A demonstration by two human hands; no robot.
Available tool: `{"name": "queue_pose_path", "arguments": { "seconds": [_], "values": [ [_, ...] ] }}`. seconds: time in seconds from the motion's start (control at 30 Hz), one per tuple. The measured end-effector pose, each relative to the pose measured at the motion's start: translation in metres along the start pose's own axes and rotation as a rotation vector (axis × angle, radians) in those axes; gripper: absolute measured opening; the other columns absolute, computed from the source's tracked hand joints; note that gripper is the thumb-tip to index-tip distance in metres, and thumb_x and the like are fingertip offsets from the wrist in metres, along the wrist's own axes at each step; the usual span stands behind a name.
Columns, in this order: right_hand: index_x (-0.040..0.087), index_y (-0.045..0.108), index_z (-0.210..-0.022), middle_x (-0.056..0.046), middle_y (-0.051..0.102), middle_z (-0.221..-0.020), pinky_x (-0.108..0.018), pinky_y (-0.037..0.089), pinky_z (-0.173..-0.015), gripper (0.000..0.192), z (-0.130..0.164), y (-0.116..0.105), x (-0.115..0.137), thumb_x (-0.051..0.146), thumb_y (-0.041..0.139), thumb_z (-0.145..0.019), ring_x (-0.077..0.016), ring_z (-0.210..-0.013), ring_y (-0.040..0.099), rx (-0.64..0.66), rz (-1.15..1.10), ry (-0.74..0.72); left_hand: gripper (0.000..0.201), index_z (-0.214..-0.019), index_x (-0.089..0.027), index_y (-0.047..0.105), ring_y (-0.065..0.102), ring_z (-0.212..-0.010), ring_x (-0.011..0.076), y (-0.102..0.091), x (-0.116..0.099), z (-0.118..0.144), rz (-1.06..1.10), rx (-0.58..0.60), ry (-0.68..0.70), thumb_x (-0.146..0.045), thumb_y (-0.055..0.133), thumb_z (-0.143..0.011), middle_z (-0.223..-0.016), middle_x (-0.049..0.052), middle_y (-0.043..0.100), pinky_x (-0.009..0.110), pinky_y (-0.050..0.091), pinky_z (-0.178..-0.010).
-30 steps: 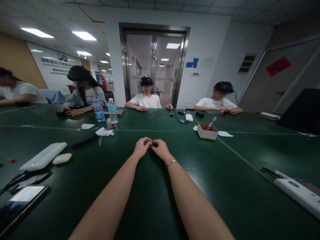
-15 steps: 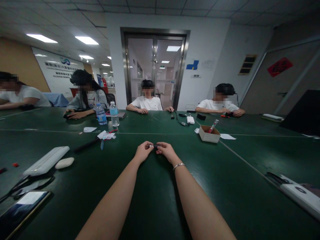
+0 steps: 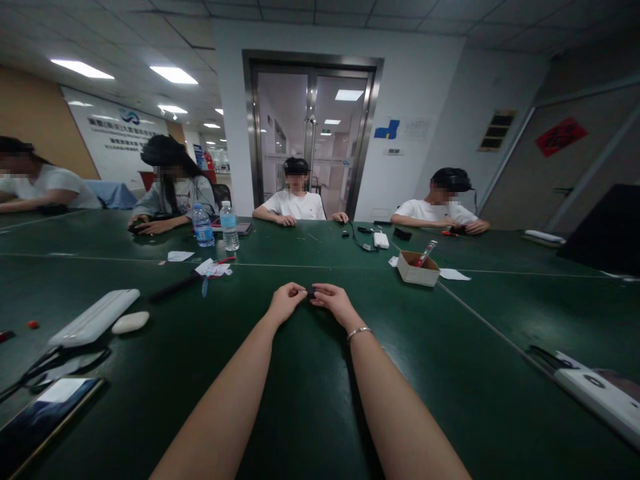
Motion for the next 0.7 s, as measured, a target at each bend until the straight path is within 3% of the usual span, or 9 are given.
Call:
{"name": "queue_pose_path", "arguments": {
  "seconds": [0.3,0.7],
  "values": [
    [0.012,0.068,-0.093,-0.006,0.068,-0.085,-0.029,0.06,-0.072,0.028,0.0025,0.0019,0.0016,0.004,0.073,-0.066,-0.0175,-0.071,0.068,0.041,-0.037,-0.012,0.029,-0.087,-0.013,0.063,0.058,-0.068,0.0158,0.0056,0.0018,0.0015,0.09,0.081,-0.055,-0.038,0.064,-0.071,-0.075,0.006,0.065,0.028,0.045,-0.064],
    [0.012,0.067,-0.092,-0.007,0.066,-0.09,-0.027,0.059,-0.069,0.027,0.0074,0.0039,0.0046,0.002,0.071,-0.067,-0.0158,-0.07,0.068,0.065,-0.007,-0.013,0.029,-0.084,-0.012,0.059,0.056,-0.056,0.0118,0.0098,0.0035,0.0053,0.14,0.115,-0.123,-0.041,0.059,-0.077,-0.065,0.003,0.062,0.024,0.044,-0.056]
  ]
}}
Point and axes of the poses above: each hand's wrist, its own z-axis away from the middle knuckle, its own y-axis out of the palm, x = y × z, the point moved 10 cm from there along -z, towards the middle knuckle
